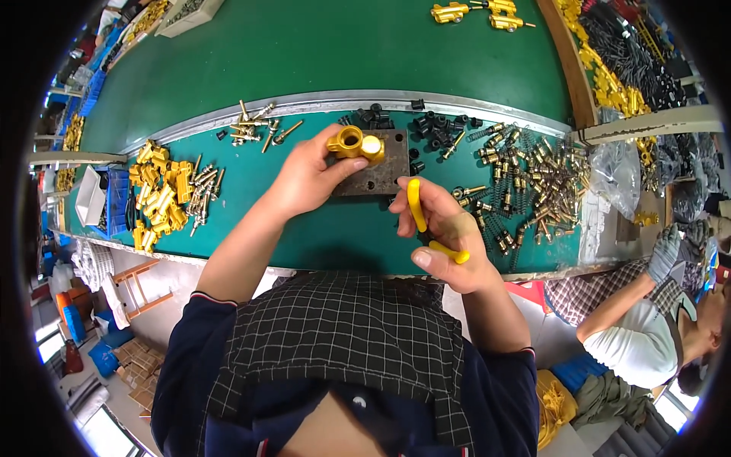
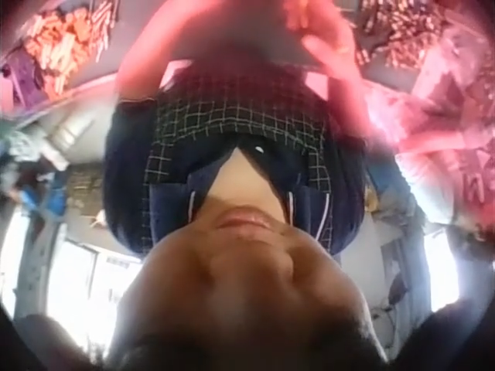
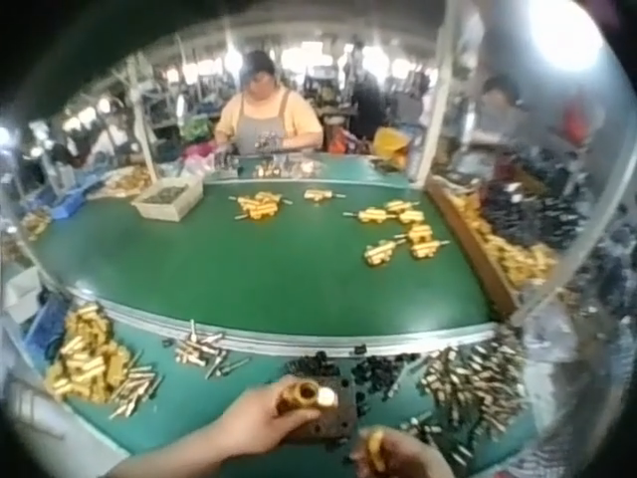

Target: Trimming and assembling small hardware components at a manual workstation using pliers.

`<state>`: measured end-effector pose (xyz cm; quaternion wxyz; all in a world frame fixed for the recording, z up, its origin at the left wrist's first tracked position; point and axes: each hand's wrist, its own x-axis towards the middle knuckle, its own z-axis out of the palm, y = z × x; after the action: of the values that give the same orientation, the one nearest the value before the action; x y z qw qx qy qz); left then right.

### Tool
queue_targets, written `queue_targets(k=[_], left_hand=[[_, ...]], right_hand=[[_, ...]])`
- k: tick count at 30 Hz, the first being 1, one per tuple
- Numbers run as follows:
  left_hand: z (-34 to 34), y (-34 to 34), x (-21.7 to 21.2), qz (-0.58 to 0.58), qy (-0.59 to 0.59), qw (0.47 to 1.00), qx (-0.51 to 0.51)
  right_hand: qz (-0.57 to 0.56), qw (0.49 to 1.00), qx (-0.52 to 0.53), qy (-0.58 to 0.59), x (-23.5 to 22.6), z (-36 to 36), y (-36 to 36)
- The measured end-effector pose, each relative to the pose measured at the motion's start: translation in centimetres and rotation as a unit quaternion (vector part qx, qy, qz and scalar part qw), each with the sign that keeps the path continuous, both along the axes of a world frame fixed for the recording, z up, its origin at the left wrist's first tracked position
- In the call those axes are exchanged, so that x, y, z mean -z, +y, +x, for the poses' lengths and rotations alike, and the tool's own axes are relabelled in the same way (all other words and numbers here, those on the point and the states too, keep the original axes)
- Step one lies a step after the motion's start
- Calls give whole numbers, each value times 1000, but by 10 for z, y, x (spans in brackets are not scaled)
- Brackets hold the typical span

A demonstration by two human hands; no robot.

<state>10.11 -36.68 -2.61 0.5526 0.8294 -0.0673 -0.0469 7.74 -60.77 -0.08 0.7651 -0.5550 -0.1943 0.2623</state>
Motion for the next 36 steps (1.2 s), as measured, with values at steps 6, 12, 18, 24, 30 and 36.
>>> queue_targets(k=[6,12,18,24,30,36], left_hand=[[2,28,-9,-148,64,987,2],[6,0,9,-165,44,985,-16],[3,-5,16,173,-45,984,5],[-4,20,24,189,-230,952,-77],[-10,108,39,423,-209,870,-146],[0,108,38,461,-144,867,-119]], right_hand=[[0,1000,8,-16,1,2,2],[3,1000,-3,-7,1,-1,10],[-33,999,-10,-22,1,-5,10],[-58,998,-3,-31,0,4,6],[-41,999,4,-34,-4,16,18],[-61,996,1,-60,-9,15,31]])
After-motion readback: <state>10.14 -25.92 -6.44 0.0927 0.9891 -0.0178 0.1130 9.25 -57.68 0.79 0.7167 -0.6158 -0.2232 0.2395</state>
